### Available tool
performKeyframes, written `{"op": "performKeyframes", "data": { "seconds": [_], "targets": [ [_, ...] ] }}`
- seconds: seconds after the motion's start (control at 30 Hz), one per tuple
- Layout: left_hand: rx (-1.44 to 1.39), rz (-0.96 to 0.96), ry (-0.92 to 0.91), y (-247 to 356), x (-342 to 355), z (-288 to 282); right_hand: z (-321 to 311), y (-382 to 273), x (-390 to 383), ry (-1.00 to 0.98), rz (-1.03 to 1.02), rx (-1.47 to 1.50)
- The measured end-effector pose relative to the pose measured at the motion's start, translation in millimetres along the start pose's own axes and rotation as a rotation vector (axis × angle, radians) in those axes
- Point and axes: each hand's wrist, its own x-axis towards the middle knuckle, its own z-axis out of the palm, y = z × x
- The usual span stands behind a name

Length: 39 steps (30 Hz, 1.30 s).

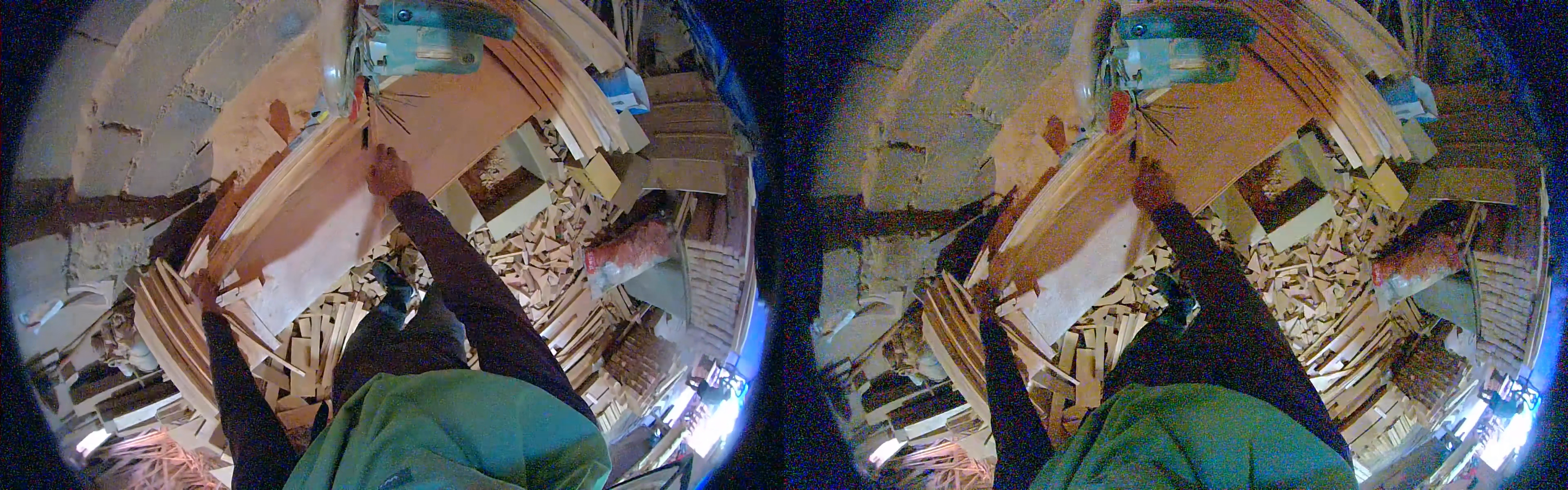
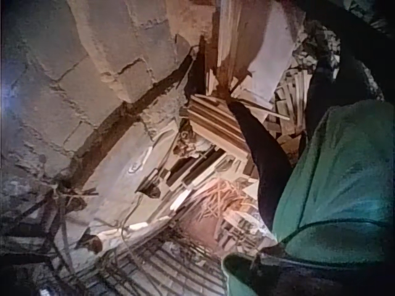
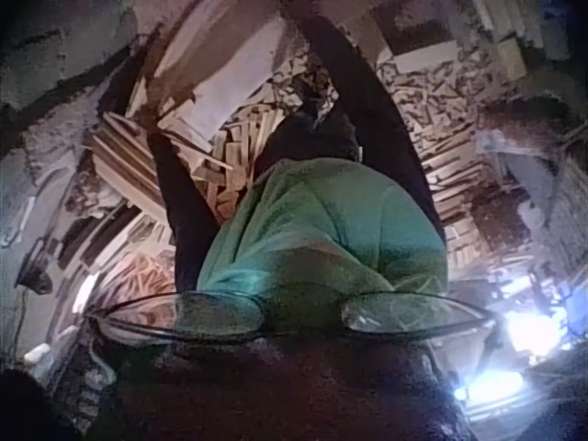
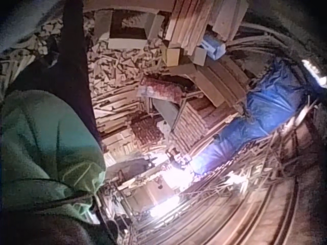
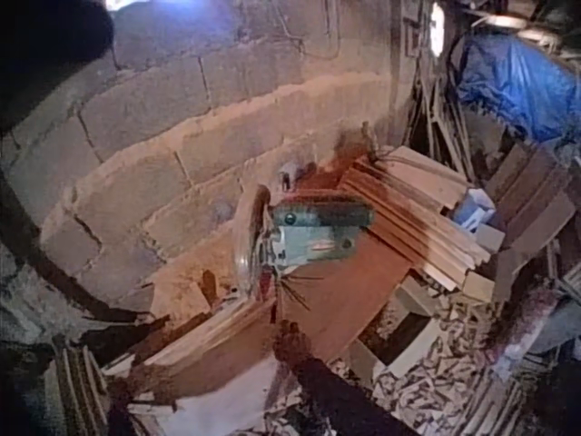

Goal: The recorder sorts through a pile of wood slats and uses a handheld power saw to cut pieces on a wooden board.

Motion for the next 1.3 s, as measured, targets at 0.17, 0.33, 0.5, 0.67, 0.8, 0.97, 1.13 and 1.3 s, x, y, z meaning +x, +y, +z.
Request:
{"op": "performKeyframes", "data": {
  "seconds": [0.17, 0.33, 0.5, 0.67, 0.8, 0.97, 1.13, 1.3],
  "targets": [
    [-0.076, -0.078, 0.109, 2, 1, 3, 8, -4, -4, 0.017, 0.046, -0.029],
    [-0.187, -0.135, 0.181, 6, 3, 5, 21, 1, -4, 0.064, 0.034, 0.023],
    [-0.179, 0.073, 0.118, -6, 2, 10, 26, -5, 2, 0.026, -0.107, -0.174],
    [-0.164, 0.014, 0.246, -2, -4, 10, 5, -22, 5, -0.077, -0.114, -0.162],
    [0.351, -0.044, 0.292, 56, -25, 3, 1, -30, 6, -0.109, 0.013, -0.097],
    [0.792, 0.17, 0.448, 179, -35, 40, 15, -18, 7, -0.052, 0.12, -0.059],
    [0.771, 0.535, 0.026, 289, -11, 162, 2, 0, -4, -0.001, -0.003, 0.064],
    [0.708, 0.688, -0.122, 346, 15, 256, -42, 49, -33, 0.221, -0.112, -0.144]
  ]
}}
